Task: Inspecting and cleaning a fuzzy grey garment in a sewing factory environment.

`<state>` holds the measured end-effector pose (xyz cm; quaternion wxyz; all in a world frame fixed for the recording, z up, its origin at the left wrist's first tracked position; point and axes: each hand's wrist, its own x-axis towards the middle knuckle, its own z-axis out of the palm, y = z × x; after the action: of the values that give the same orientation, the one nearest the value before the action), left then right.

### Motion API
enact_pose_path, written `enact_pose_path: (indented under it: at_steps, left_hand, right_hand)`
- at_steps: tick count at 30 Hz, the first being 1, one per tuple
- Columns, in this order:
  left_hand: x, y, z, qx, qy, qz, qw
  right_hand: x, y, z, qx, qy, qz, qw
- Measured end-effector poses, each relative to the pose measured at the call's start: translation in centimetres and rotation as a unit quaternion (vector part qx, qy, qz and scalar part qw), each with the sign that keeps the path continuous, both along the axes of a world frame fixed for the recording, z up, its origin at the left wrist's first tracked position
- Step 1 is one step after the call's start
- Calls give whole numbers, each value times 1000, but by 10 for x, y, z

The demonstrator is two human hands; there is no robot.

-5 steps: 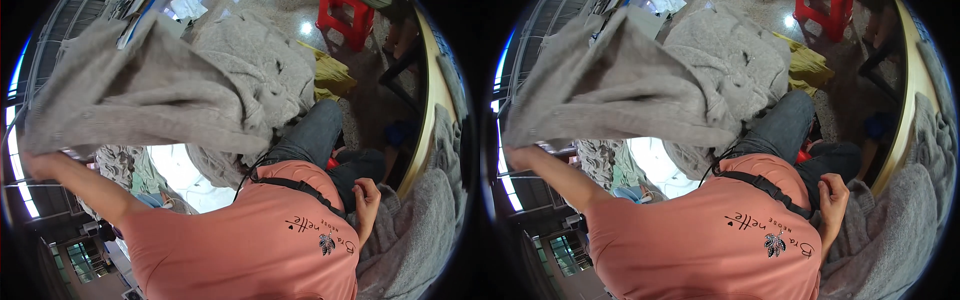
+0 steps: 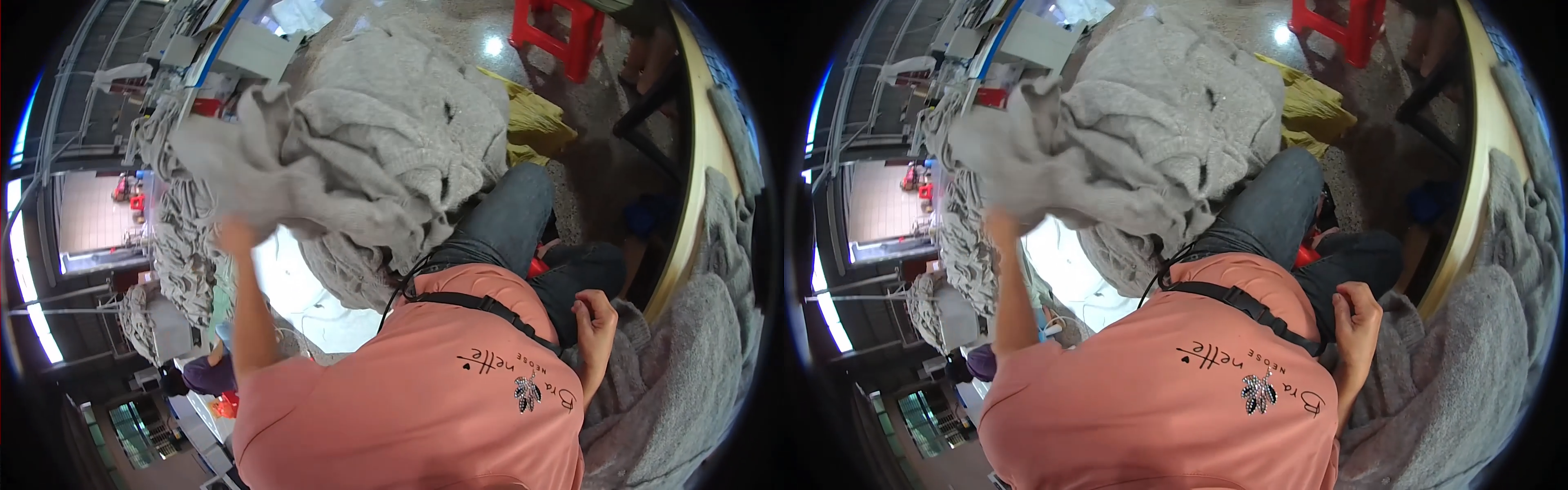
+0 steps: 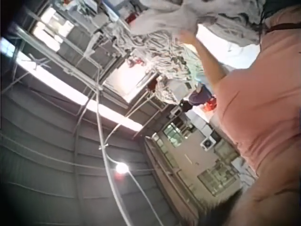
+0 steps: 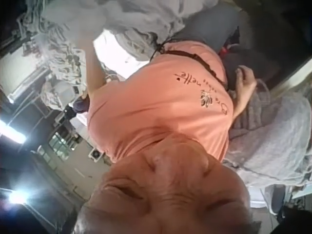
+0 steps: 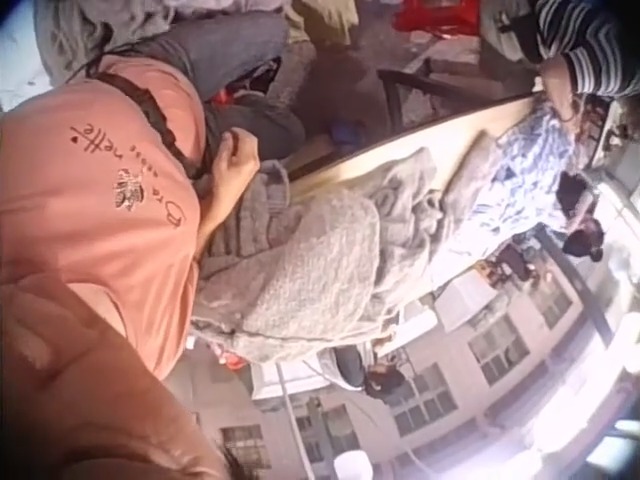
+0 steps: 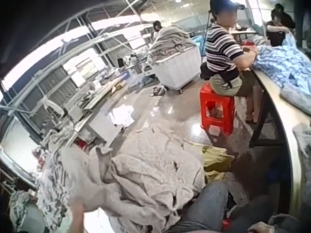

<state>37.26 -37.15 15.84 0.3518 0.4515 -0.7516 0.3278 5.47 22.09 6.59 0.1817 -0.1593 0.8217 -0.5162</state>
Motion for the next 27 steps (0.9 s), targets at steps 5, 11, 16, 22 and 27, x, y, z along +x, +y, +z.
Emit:
enact_pose_path:
  at_steps: [5, 11, 16, 22, 27]
  left_hand:
    - [-148, 229, -155, 664, -317, -344, 584]
    - [-335, 344, -23, 551, -160, -626, 528]
    - [-365, 553, 52, 147, -240, -945, 164]
    - [-327, 702, 76, -87, -199, -974, 69]
    - [-370, 716, 101, 152, -99, -983, 12]
  right_hand:
    - [-16, 1, 3, 60, 81, 41, 994]
    - [5, 11, -5, 53, 119, 30, 991]
    - [38, 26, -25, 42, 179, -93, 979]
    - [39, 17, -65, 47, 149, -95, 983]
    - [41, 50, -20, 71, 35, -55, 995]
